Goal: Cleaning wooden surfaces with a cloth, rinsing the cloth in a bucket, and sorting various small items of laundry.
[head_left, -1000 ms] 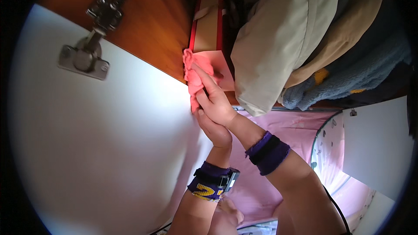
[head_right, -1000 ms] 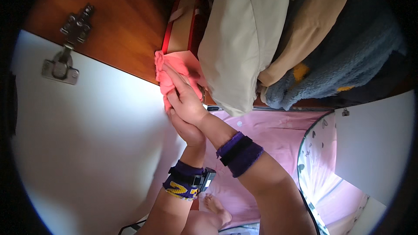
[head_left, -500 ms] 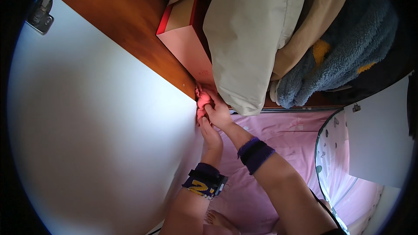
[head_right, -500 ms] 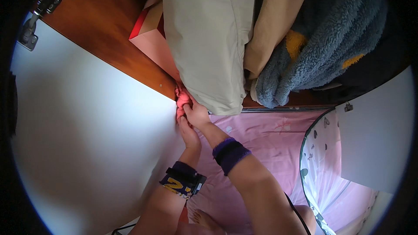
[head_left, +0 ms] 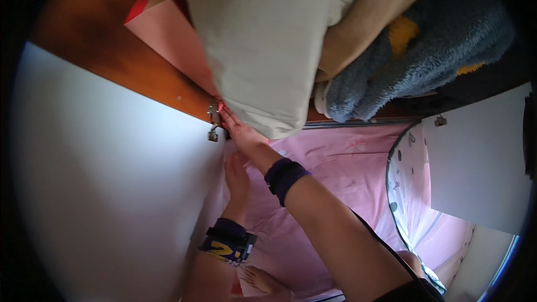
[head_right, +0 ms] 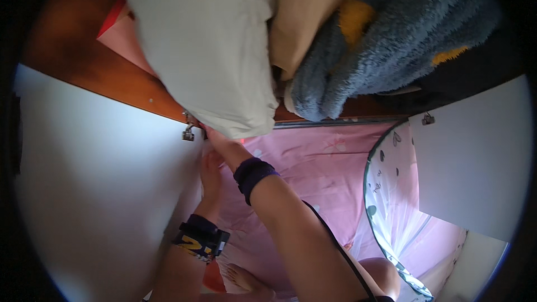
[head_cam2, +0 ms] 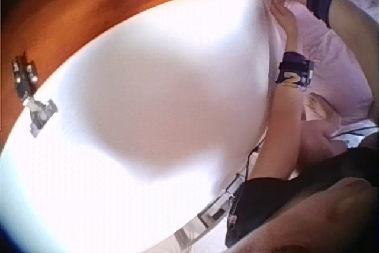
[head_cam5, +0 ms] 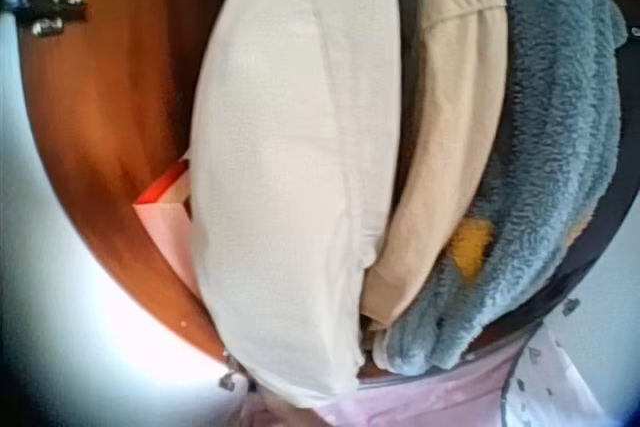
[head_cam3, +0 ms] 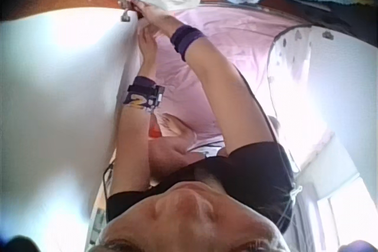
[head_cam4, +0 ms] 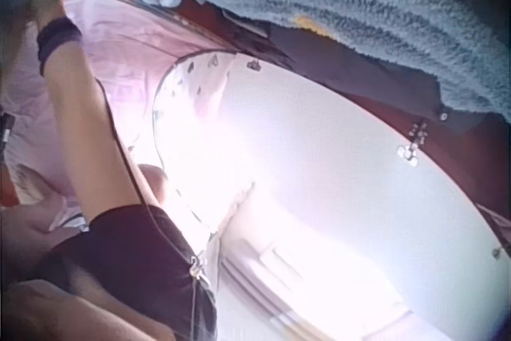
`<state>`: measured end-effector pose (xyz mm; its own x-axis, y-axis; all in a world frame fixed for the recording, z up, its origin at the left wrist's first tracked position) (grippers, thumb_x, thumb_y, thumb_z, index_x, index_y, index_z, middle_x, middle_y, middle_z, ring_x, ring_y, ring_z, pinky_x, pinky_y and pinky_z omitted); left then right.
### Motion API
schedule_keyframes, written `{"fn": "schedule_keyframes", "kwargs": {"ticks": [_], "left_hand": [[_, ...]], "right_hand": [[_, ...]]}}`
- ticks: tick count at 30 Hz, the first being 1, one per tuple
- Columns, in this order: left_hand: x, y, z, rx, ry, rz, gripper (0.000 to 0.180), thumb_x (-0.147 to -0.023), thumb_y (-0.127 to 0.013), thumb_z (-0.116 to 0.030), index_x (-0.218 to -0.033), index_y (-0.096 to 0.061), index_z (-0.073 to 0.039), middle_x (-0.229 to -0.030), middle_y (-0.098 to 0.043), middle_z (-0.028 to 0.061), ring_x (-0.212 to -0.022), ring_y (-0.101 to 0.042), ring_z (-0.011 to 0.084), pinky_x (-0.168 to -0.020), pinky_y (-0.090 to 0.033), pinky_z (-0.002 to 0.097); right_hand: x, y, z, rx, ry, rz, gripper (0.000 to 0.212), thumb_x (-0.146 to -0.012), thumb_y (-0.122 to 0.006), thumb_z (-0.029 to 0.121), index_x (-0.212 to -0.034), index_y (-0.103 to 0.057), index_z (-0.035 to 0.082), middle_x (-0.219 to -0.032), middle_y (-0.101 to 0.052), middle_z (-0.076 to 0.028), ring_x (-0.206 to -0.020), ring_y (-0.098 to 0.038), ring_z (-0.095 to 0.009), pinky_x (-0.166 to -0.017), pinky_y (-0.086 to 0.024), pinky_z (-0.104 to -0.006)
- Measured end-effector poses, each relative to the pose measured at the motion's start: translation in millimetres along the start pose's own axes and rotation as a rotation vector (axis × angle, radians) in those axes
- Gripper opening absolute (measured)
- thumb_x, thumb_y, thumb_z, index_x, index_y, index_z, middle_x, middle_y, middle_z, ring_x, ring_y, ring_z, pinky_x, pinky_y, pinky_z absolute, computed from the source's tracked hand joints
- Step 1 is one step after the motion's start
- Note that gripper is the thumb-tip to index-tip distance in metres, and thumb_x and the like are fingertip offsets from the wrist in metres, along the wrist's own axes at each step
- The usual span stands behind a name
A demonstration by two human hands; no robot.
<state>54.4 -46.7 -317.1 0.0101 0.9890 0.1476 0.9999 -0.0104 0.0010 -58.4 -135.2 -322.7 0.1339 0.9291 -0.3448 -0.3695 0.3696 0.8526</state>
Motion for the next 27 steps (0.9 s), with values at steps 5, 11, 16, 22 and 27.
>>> {"fn": "schedule_keyframes", "kwargs": {"ticks": [5,11,16,22,27], "left_hand": [[7,2,-19,-0.147,0.035,-0.049,0.031,-0.100,-0.045,-0.027,-0.112,-0.059,-0.001,-0.104,-0.059,0.0062,-0.089,-0.056,0.0127,-0.076,-0.047,0.0263],[8,-58,-8,-0.050,0.018,0.037,0.028,-0.097,-0.051,-0.024,-0.108,-0.061,0.001,-0.097,-0.059,0.0056,-0.080,-0.052,0.0121,-0.071,-0.045,0.0262],[38,-133,-71,-0.103,-0.235,0.303,0.025,-0.089,-0.063,-0.012,-0.109,-0.060,0.003,-0.095,-0.063,0.0076,-0.081,-0.057,0.0137,-0.071,-0.046,0.0281],[54,-204,-123,-0.123,-0.421,0.469,0.035,-0.088,-0.068,-0.013,-0.116,-0.056,0.004,-0.105,-0.065,0.0073,-0.092,-0.062,0.0152,-0.079,-0.049,0.0275],[4,-303,-91,-0.185,-0.014,0.792,0.069,-0.092,-0.059,-0.043,-0.142,-0.036,-0.001,-0.141,-0.044,0.0100,-0.126,-0.043,0.0227,-0.105,-0.034,0.0336]], "right_hand": [[27,33,-40,-0.556,-0.138,0.250,0.048,-0.097,-0.042,0.033,-0.140,-0.042,0.012,-0.146,-0.040,-0.008,-0.131,-0.040,-0.025,-0.107,-0.033,-0.0366],[72,118,-150,-0.429,-0.334,0.304,0.054,-0.091,-0.052,0.038,-0.138,-0.045,0.013,-0.141,-0.046,-0.011,-0.131,-0.042,-0.031,-0.110,-0.029,-0.0402],[77,196,-178,0.157,-0.120,-0.131,0.046,-0.088,-0.055,0.034,-0.132,-0.052,0.019,-0.133,-0.051,-0.018,-0.120,-0.048,-0.039,-0.098,-0.035,-0.0553],[68,150,-163,0.025,-0.210,0.393,0.050,-0.088,-0.051,0.029,-0.133,-0.049,0.009,-0.140,-0.044,-0.018,-0.129,-0.042,-0.034,-0.105,-0.036,-0.0449],[62,153,-143,0.063,-0.178,0.559,0.053,-0.085,-0.054,0.020,-0.136,-0.046,0.010,-0.148,-0.035,-0.014,-0.135,-0.036,-0.029,-0.107,-0.036,-0.0401]]}}
Point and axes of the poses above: each hand's wrist, its own x-axis away from the middle knuckle, its own y-axis out of the back of the hand, z = x × y, the point moved 10 cm from there along -x, towards the middle knuckle
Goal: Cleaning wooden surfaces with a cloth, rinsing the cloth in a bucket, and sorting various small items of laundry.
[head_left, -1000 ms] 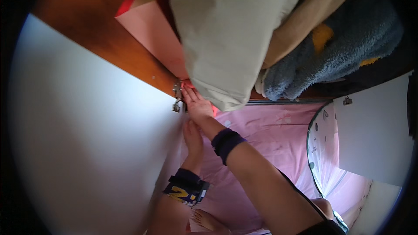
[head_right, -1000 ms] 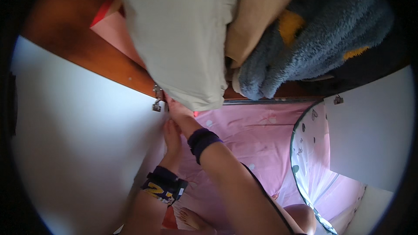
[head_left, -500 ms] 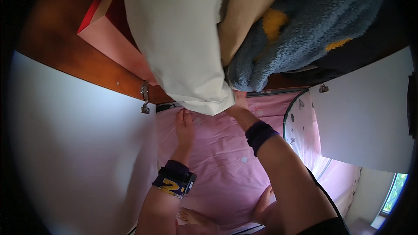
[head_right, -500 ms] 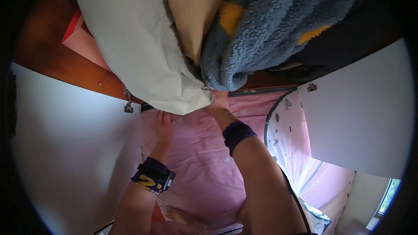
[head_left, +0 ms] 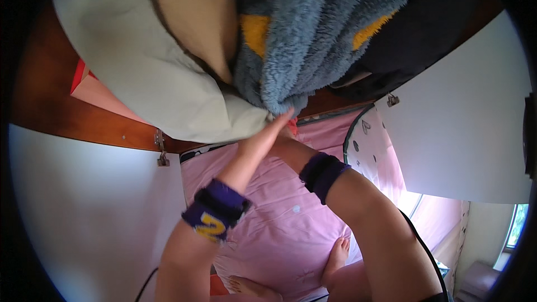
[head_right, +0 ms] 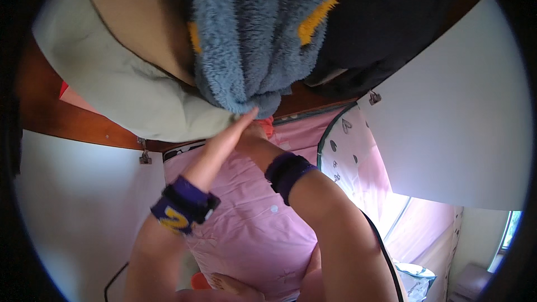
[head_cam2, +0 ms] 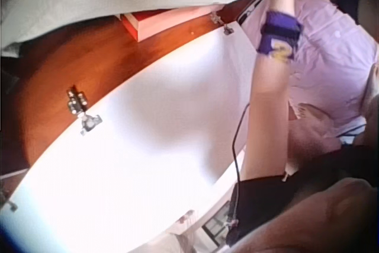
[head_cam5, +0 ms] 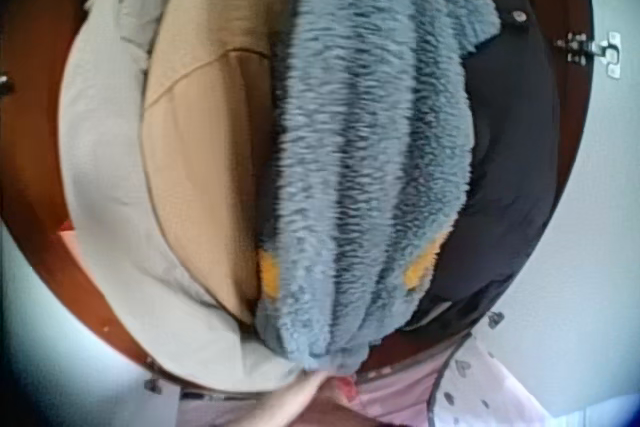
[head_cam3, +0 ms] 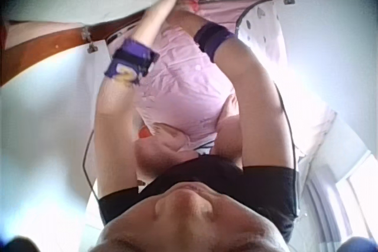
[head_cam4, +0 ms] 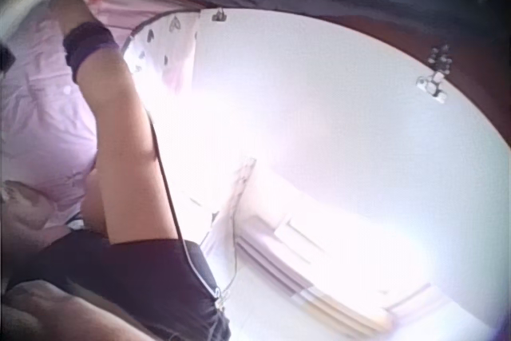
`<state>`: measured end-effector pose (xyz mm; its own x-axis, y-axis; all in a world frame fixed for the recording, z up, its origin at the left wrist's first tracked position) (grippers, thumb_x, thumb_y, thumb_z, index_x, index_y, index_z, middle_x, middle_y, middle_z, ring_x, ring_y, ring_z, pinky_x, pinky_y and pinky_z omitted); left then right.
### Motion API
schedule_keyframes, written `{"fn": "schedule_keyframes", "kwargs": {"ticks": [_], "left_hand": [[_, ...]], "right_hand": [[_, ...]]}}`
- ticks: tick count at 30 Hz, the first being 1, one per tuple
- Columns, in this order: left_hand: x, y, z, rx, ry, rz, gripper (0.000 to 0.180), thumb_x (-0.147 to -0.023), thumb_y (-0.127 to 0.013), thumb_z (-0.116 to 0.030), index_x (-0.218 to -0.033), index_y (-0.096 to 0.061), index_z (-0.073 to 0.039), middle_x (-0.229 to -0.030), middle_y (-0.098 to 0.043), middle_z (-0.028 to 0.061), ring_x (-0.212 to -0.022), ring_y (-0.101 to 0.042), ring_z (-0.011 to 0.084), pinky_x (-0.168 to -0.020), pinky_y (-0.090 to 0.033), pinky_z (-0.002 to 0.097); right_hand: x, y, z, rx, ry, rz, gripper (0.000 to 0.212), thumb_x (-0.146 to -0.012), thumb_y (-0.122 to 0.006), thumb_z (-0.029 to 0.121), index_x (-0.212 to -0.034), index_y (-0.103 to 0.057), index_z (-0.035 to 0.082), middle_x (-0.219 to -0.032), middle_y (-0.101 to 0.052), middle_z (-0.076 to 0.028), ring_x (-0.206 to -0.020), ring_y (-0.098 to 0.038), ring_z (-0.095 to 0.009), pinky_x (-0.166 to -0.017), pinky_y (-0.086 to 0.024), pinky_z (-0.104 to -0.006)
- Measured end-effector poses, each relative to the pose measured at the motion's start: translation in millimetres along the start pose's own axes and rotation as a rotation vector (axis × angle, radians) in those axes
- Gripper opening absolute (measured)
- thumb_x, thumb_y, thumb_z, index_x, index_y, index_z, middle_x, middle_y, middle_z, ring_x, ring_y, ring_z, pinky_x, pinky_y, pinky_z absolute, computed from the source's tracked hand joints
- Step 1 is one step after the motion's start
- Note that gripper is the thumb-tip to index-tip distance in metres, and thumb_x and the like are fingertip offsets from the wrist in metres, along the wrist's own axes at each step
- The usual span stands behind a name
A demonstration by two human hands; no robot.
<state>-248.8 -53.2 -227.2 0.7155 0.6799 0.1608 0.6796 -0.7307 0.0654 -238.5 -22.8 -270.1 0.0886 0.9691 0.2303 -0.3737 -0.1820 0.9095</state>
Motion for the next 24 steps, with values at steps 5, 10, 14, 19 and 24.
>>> {"fn": "schedule_keyframes", "kwargs": {"ticks": [5,10,14,19,24], "left_hand": [[-60,73,-47,-0.076,0.137,-0.376,0.064,-0.092,-0.054,-0.044,-0.141,-0.037,-0.006,-0.142,-0.042,0.0085,-0.126,-0.041,0.0237,-0.104,-0.034,0.0377],[-67,116,-50,-0.190,0.438,-0.418,0.044,-0.092,-0.050,-0.039,-0.127,-0.048,-0.012,-0.126,-0.051,0.0103,-0.105,-0.052,0.0273,-0.087,-0.049,0.0470],[-61,76,-31,-0.151,0.527,-0.358,0.044,-0.091,-0.052,-0.039,-0.124,-0.047,-0.011,-0.117,-0.051,0.0114,-0.090,-0.058,0.0280,-0.066,-0.060,0.0434],[-63,84,-25,-0.076,0.476,-0.330,0.044,-0.091,-0.052,-0.038,-0.126,-0.047,-0.012,-0.119,-0.051,0.0113,-0.095,-0.058,0.0309,-0.073,-0.058,0.0457],[-57,105,-15,-0.124,0.443,-0.314,0.047,-0.092,-0.048,-0.042,-0.129,-0.045,-0.014,-0.126,-0.049,0.0120,-0.105,-0.056,0.0329,-0.086,-0.053,0.0491]], "right_hand": [[-2,-2,2,-0.136,-0.110,-0.053,0.071,-0.080,-0.055,0.012,-0.146,-0.030,0.008,-0.155,-0.021,-0.008,-0.140,-0.026,-0.028,-0.112,-0.029,-0.0413],[-6,-10,29,-0.076,0.076,-0.073,0.073,-0.082,-0.051,0.008,-0.149,-0.024,0.012,-0.156,-0.023,-0.007,-0.143,-0.023,-0.028,-0.115,-0.024,-0.0401],[-12,-12,65,-0.193,0.332,-0.066,0.069,-0.085,-0.049,0.005,-0.149,-0.026,0.018,-0.153,-0.030,-0.004,-0.141,-0.030,-0.023,-0.112,-0.029,-0.0342],[-36,-7,25,-0.208,0.223,-0.075,0.059,-0.093,-0.048,0.021,-0.148,-0.028,0.021,-0.152,-0.032,-0.004,-0.133,-0.041,-0.027,-0.100,-0.045,-0.0387],[-32,29,-92,-0.111,-0.086,0.017,0.067,-0.088,-0.052,0.008,-0.149,-0.025,0.016,-0.149,-0.035,-0.010,-0.132,-0.042,-0.028,-0.101,-0.044,-0.0382]]}}
Point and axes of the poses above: each hand's wrist, its own x-axis away from the middle knuckle, its own y-axis out of the back of the hand, z = x × y, the point moved 10 cm from there along -x, towards the middle knuckle
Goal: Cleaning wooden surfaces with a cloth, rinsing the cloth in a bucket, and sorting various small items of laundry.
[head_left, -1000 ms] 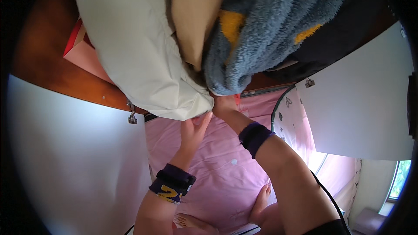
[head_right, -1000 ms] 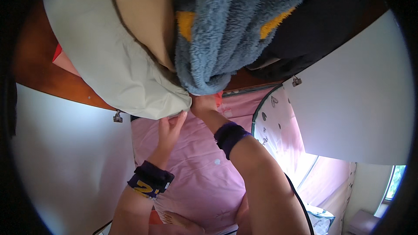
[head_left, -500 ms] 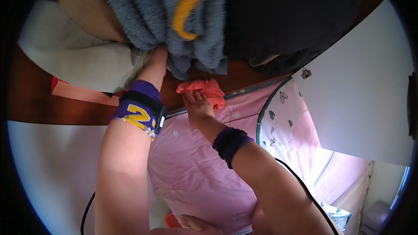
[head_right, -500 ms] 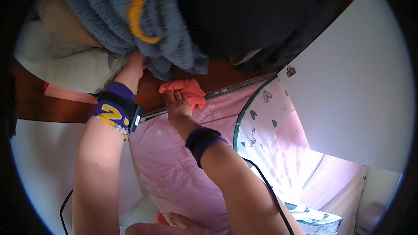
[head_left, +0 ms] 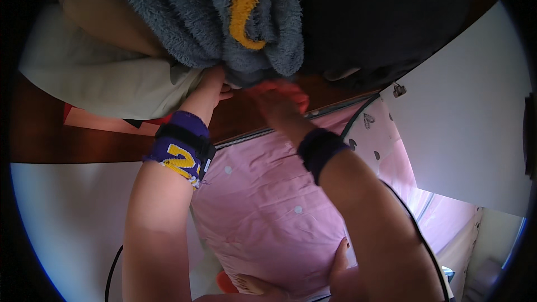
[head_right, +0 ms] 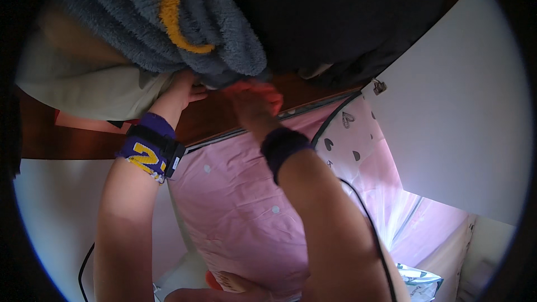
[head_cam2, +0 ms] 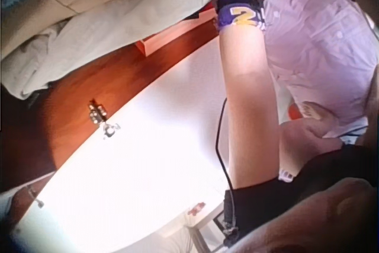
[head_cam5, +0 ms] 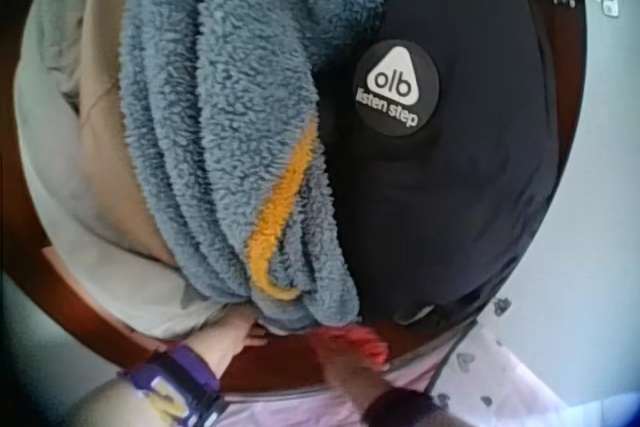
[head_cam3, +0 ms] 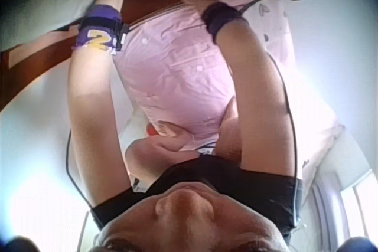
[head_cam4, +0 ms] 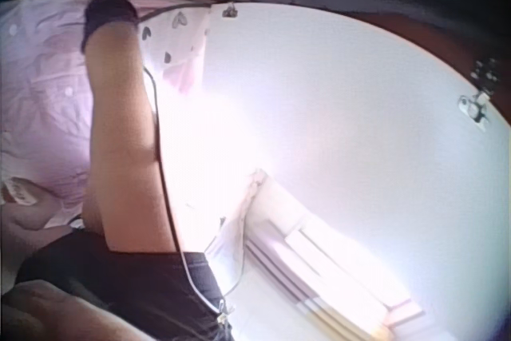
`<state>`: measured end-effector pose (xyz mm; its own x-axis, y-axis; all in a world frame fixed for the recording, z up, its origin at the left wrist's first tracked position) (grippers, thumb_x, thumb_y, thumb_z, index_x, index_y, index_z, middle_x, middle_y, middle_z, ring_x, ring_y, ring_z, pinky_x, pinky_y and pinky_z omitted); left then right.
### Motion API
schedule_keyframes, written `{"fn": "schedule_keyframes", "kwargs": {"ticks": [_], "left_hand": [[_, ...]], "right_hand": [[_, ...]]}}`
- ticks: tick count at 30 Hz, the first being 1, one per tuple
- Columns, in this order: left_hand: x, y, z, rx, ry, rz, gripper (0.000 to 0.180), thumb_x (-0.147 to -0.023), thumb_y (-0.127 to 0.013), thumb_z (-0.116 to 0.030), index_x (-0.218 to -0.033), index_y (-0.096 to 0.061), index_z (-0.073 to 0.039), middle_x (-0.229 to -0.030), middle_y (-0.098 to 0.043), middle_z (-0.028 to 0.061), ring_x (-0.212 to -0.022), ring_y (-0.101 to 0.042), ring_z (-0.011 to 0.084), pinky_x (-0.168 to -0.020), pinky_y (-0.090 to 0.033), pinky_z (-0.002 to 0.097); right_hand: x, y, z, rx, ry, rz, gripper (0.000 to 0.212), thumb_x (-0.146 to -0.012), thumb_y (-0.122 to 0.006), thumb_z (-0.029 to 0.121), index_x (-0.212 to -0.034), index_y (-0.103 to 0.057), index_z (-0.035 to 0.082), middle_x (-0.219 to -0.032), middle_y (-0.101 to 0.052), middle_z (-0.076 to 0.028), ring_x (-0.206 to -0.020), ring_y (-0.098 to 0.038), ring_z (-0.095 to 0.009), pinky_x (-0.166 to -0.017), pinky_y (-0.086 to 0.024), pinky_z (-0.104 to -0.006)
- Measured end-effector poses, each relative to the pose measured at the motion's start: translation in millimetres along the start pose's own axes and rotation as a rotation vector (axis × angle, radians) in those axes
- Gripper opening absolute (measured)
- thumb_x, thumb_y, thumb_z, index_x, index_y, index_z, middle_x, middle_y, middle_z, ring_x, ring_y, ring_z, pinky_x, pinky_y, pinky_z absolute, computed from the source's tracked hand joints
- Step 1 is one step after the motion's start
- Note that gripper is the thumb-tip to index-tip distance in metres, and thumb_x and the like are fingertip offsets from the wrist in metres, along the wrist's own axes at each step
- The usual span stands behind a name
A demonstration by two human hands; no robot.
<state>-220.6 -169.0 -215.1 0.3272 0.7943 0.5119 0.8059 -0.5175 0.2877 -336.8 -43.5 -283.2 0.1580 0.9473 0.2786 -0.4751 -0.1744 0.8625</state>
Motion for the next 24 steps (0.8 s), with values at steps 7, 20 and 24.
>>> {"fn": "schedule_keyframes", "kwargs": {"ticks": [7,20,24], "left_hand": [[-1,-32,12,0.002,0.002,0.125,0.062,-0.090,-0.044,-0.055,-0.136,-0.040,-0.014,-0.134,-0.045,0.0129,-0.108,-0.054,0.0350,-0.088,-0.050,0.0497],[-14,-15,40,-0.016,0.049,0.082,0.066,-0.094,-0.035,-0.057,-0.145,-0.027,-0.016,-0.144,-0.037,0.0126,-0.107,-0.056,0.0375,-0.085,-0.052,0.0510],[-4,-25,37,-0.004,0.025,0.045,0.066,-0.095,-0.035,-0.055,-0.146,-0.026,-0.014,-0.143,-0.038,0.0128,-0.107,-0.056,0.0377,-0.084,-0.052,0.0502]], "right_hand": [[23,18,-108,0.142,-0.094,-0.273,0.064,-0.086,-0.050,0.003,-0.146,-0.028,0.007,-0.147,-0.036,-0.016,-0.128,-0.045,-0.031,-0.102,-0.043,-0.0391],[31,23,-92,-0.012,-0.051,-0.287,0.062,-0.088,-0.049,0.015,-0.146,-0.028,0.016,-0.142,-0.044,-0.010,-0.121,-0.053,-0.022,-0.097,-0.045,-0.0355],[45,57,-144,0.269,-0.301,-0.210,0.044,-0.086,-0.052,0.021,-0.129,-0.052,0.015,-0.121,-0.062,-0.012,-0.108,-0.061,-0.025,-0.092,-0.048,-0.0388]]}}
Point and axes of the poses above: each hand's wrist, its own x-axis away from the middle knuckle, its own y-axis out of the back of the hand, z = x × y, the point moved 10 cm from there along -x, towards the middle knuckle
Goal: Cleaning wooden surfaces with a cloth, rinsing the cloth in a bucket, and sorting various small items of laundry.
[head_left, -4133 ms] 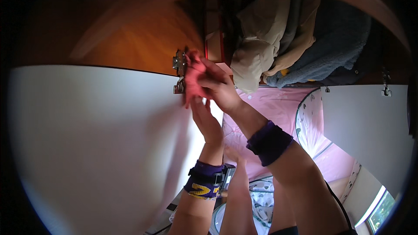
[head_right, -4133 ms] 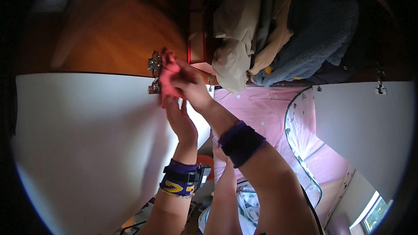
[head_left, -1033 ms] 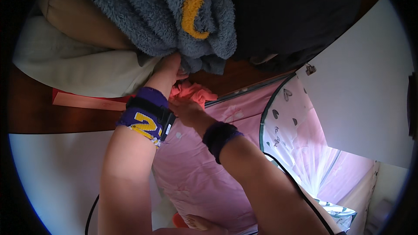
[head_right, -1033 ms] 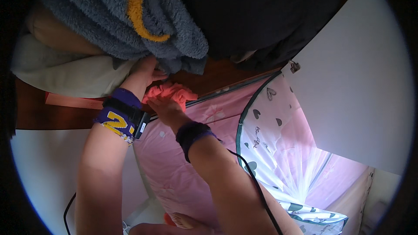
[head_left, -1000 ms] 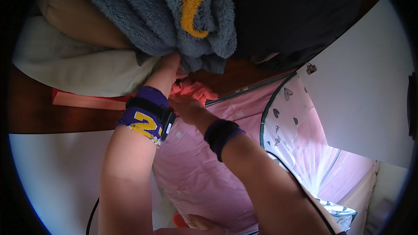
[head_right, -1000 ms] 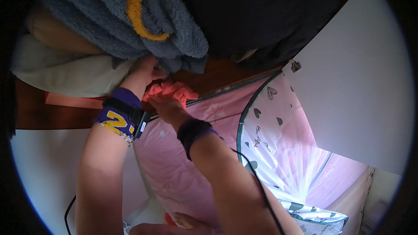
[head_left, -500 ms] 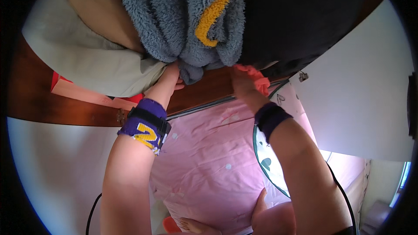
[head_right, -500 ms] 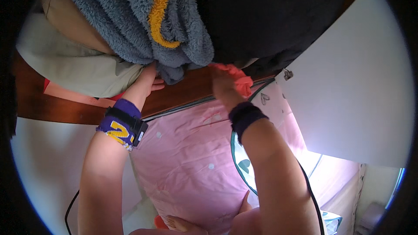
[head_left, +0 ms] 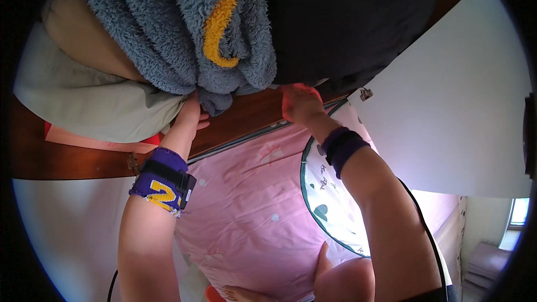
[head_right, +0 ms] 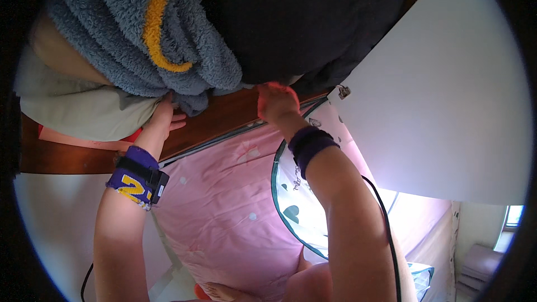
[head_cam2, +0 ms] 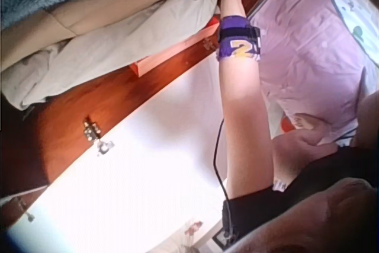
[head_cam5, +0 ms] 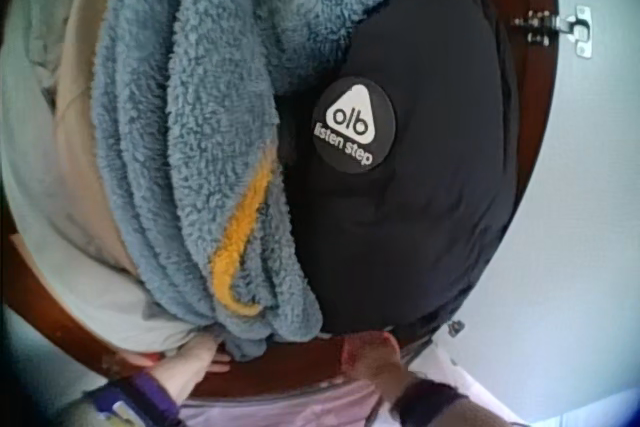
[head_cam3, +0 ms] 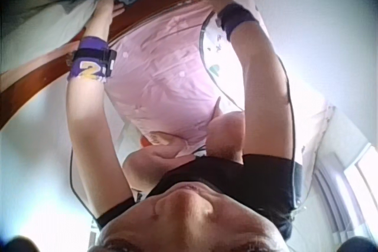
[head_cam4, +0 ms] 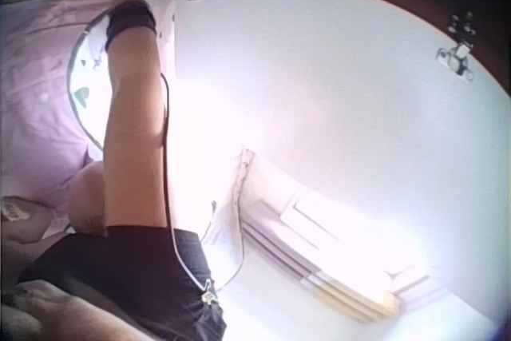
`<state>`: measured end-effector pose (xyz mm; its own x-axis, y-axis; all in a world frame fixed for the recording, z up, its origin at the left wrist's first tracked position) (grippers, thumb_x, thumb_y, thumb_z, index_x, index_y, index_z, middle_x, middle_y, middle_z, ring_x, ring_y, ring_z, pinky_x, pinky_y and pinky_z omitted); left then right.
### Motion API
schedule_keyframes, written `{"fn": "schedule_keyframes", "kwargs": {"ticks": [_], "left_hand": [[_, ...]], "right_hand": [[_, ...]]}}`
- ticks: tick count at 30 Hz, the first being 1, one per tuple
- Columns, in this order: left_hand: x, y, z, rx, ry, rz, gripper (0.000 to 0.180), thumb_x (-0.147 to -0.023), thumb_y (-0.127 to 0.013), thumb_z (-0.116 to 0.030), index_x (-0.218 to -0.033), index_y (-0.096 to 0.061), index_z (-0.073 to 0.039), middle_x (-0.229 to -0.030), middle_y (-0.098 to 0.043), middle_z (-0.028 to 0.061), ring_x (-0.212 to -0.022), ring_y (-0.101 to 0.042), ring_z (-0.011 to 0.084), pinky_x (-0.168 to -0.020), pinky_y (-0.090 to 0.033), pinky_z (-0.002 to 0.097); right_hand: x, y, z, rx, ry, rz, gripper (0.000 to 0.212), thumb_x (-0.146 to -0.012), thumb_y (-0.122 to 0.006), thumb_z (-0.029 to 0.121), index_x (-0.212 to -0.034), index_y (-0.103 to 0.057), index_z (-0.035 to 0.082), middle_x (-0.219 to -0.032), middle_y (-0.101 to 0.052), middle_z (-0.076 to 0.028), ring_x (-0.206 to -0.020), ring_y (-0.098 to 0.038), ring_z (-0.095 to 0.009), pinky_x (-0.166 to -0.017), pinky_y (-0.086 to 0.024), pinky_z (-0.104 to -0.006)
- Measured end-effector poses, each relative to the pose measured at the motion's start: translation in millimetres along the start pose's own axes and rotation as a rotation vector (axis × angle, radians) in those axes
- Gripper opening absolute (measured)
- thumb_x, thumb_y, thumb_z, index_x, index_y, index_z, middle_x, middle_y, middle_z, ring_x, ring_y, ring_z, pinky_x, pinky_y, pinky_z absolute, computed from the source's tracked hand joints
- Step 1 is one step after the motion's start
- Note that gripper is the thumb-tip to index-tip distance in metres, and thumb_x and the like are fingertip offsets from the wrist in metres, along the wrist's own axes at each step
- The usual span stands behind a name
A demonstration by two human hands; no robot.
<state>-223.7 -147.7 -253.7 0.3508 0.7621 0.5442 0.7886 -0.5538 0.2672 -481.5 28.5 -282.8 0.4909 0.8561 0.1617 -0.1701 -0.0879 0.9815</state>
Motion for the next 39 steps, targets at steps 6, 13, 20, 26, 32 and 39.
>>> {"fn": "schedule_keyframes", "kwargs": {"ticks": [6,13,20,26,32,39], "left_hand": [[-7,-4,7,-0.021,0.053,0.023,0.065,-0.096,-0.037,-0.053,-0.146,-0.024,-0.014,-0.146,-0.035,0.0119,-0.106,-0.058,0.0382,-0.082,-0.053,0.0492],[-6,14,26,-0.012,0.114,-0.002,0.062,-0.098,-0.037,-0.050,-0.147,-0.023,-0.014,-0.149,-0.030,0.0114,-0.100,-0.062,0.0366,-0.075,-0.057,0.0460],[-17,3,37,0.027,0.122,0.028,0.063,-0.097,-0.038,-0.049,-0.147,-0.022,-0.014,-0.148,-0.032,0.0098,-0.100,-0.063,0.0367,-0.075,-0.057,0.0451],[-19,6,38,0.024,0.108,0.044,0.065,-0.097,-0.038,-0.050,-0.148,-0.022,-0.013,-0.149,-0.033,0.0096,-0.099,-0.063,0.0349,-0.073,-0.057,0.0439],[-24,-3,48,0.015,0.120,0.042,0.067,-0.097,-0.037,-0.052,-0.149,-0.022,-0.013,-0.150,-0.031,0.0090,-0.098,-0.064,0.0344,-0.073,-0.057,0.0424],[-23,7,53,-0.021,0.151,0.013,0.067,-0.097,-0.035,-0.051,-0.150,-0.019,-0.014,-0.151,-0.029,0.0078,-0.100,-0.064,0.0335,-0.073,-0.057,0.0405]], "right_hand": [[-33,-32,-111,0.004,-0.275,0.103,0.041,-0.091,-0.049,0.026,-0.131,-0.055,0.016,-0.134,-0.054,-0.012,-0.119,-0.055,-0.029,-0.097,-0.046,-0.0391],[-34,-8,-85,0.383,-0.328,0.035,0.035,-0.093,-0.048,0.024,-0.124,-0.061,0.014,-0.131,-0.058,-0.009,-0.117,-0.057,-0.027,-0.085,-0.051,-0.0439],[-14,-47,-131,0.535,-0.541,0.366,0.032,-0.092,-0.047,0.022,-0.116,-0.063,0.008,-0.123,-0.060,-0.009,-0.105,-0.062,-0.026,-0.071,-0.054,-0.0436],[-12,-38,-131,0.466,-0.486,0.133,0.029,-0.088,-0.049,0.021,-0.105,-0.068,0.007,-0.106,-0.067,-0.010,-0.096,-0.066,-0.026,-0.073,-0.054,-0.0393],[11,-21,-101,0.233,-0.396,0.189,0.025,-0.084,-0.052,0.019,-0.096,-0.072,0.009,-0.093,-0.071,-0.012,-0.088,-0.068,-0.027,-0.074,-0.054,-0.0370],[60,8,-10,-0.476,-0.034,-0.056,0.024,-0.083,-0.056,0.023,-0.096,-0.070,0.009,-0.094,-0.070,-0.015,-0.088,-0.067,-0.034,-0.079,-0.053,-0.0416]]}}
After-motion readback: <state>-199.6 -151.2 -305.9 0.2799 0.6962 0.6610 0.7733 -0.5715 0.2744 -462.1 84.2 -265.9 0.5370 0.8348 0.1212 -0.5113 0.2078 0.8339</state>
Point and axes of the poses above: each hand's wrist, its own x-axis away from the middle knuckle, its own y-axis out of the back of the hand, z = x × y, the point moved 10 cm from there along -x, towards the middle knuckle
